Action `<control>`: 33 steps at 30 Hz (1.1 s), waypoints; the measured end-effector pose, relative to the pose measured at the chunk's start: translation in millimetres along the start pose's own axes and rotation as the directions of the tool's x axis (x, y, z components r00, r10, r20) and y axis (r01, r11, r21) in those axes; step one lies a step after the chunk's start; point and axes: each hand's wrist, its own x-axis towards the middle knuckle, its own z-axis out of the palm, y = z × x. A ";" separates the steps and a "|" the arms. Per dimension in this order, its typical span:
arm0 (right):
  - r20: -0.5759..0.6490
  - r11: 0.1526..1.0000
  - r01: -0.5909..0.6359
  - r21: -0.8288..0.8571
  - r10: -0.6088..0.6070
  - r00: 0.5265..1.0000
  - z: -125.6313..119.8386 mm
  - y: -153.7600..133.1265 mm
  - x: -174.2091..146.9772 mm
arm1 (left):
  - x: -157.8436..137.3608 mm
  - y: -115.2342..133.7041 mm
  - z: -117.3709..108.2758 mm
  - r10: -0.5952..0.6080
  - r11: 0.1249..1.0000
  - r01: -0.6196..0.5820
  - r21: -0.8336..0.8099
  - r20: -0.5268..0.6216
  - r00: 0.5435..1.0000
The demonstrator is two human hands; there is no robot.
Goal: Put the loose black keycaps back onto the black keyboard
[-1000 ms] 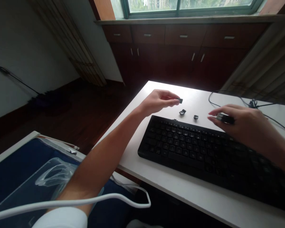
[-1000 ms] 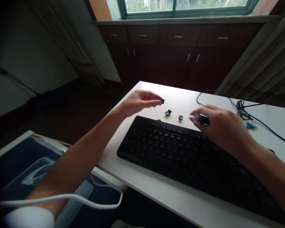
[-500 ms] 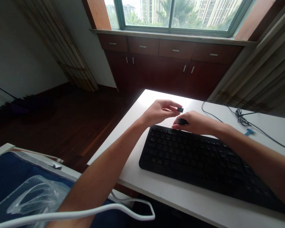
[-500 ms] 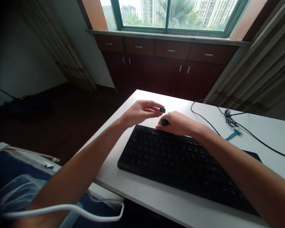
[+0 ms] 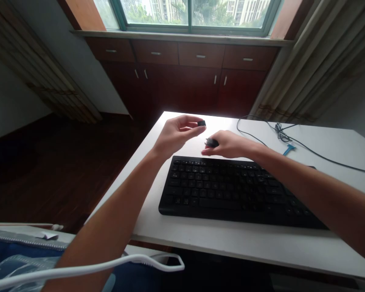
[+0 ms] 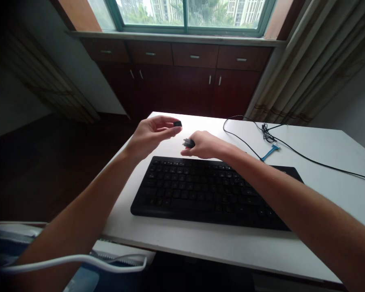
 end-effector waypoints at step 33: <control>-0.407 0.990 0.139 -0.007 -0.130 0.904 70.7 58.1 -215.3 | -75.6 18.6 82.4 0.038 0.822 -0.417 0.388 0.694 0.719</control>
